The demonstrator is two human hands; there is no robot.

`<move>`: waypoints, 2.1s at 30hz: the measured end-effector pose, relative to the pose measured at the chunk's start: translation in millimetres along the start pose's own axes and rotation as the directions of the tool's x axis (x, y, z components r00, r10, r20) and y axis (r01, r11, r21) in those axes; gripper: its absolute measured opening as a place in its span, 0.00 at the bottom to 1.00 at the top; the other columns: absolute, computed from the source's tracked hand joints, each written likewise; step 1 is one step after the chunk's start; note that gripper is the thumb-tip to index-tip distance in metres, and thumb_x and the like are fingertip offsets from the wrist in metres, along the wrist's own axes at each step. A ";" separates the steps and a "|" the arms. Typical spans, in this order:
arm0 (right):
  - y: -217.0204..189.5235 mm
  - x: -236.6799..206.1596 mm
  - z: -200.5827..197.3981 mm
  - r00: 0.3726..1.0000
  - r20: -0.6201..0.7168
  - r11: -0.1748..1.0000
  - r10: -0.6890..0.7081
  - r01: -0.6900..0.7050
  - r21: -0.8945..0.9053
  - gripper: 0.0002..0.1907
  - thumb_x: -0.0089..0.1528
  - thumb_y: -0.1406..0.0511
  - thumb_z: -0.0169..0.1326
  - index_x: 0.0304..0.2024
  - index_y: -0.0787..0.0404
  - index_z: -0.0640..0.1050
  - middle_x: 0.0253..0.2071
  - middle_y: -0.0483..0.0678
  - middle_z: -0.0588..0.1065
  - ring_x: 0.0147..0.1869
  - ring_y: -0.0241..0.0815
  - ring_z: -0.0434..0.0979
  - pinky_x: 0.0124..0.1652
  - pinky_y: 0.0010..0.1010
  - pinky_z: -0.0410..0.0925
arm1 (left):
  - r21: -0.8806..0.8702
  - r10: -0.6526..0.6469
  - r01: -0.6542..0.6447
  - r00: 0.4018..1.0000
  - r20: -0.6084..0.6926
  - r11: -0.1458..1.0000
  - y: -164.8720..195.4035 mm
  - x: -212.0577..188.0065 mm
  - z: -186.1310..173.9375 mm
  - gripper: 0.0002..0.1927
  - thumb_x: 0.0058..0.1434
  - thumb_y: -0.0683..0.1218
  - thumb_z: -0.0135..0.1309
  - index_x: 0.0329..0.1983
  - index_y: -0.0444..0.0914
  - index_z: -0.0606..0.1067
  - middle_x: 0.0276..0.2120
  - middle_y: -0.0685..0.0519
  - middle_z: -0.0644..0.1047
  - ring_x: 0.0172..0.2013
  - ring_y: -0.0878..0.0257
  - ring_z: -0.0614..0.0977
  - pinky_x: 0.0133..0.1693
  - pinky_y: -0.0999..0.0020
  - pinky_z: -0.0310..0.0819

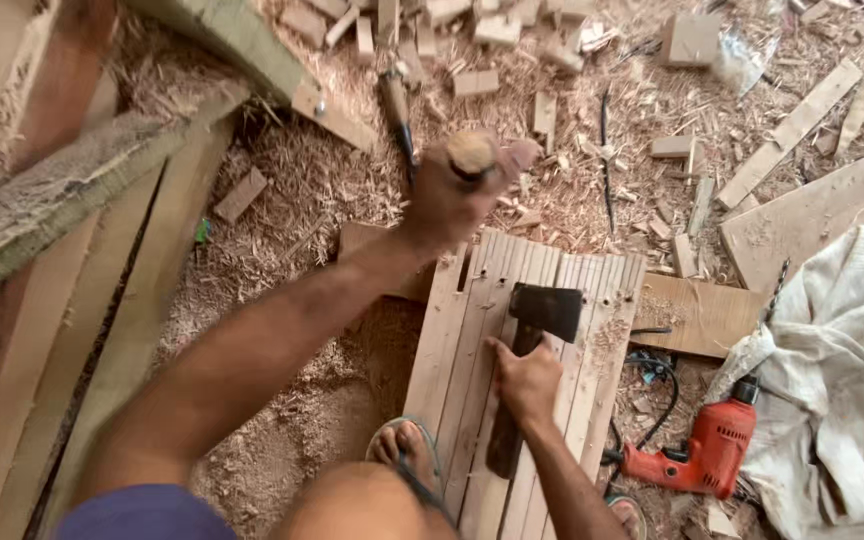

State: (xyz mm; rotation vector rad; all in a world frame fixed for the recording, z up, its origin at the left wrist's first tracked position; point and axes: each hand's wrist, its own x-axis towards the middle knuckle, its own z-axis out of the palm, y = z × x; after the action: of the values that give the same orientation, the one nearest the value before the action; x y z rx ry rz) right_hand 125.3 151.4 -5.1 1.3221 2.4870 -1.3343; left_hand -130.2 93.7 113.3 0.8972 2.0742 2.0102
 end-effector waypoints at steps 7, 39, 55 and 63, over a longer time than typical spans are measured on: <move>-16.2 0.4 -40.6 0.965 0.219 0.909 0.146 -0.218 0.355 0.12 0.59 0.67 0.59 0.27 0.67 0.71 0.16 0.48 0.71 0.14 0.40 0.73 0.14 0.34 0.67 | -0.091 0.100 -0.100 0.995 -0.004 0.991 -63.9 -32.5 13.2 0.16 0.74 0.50 0.54 0.30 0.39 0.77 0.18 0.57 0.75 0.18 0.74 0.80 0.16 0.78 0.76; -294.5 52.7 -179.6 0.983 0.161 0.954 -0.088 0.130 -0.272 0.14 0.63 0.70 0.53 0.51 0.67 0.72 0.33 0.57 0.78 0.26 0.45 0.77 0.25 0.36 0.73 | 0.064 -0.213 0.219 0.973 -0.093 0.974 -128.3 29.9 69.1 0.11 0.67 0.41 0.51 0.27 0.37 0.75 0.18 0.54 0.75 0.15 0.66 0.76 0.14 0.73 0.74; -296.1 70.7 -173.0 0.975 0.223 0.948 0.011 0.060 -0.312 0.20 0.62 0.70 0.57 0.56 0.64 0.71 0.33 0.58 0.77 0.25 0.45 0.76 0.22 0.33 0.71 | -0.214 -0.633 0.611 0.773 -0.045 0.762 -148.4 47.7 70.1 0.09 0.62 0.43 0.54 0.25 0.38 0.73 0.16 0.56 0.70 0.14 0.68 0.72 0.13 0.72 0.68; -271.8 110.5 -122.7 0.825 0.533 0.926 0.186 0.034 -0.376 0.15 0.61 0.75 0.54 0.50 0.75 0.73 0.31 0.59 0.76 0.22 0.46 0.74 0.21 0.34 0.70 | -0.156 -0.209 0.207 0.978 0.008 0.966 -137.6 -7.0 71.0 0.09 0.64 0.42 0.52 0.26 0.39 0.72 0.17 0.56 0.73 0.15 0.70 0.73 0.14 0.74 0.67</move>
State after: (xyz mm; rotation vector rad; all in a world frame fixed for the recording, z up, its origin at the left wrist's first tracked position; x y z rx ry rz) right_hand -90.2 235.8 213.1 0.7855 2.0975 -0.9743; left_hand -136.0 160.0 -26.6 0.6161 1.8928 2.0326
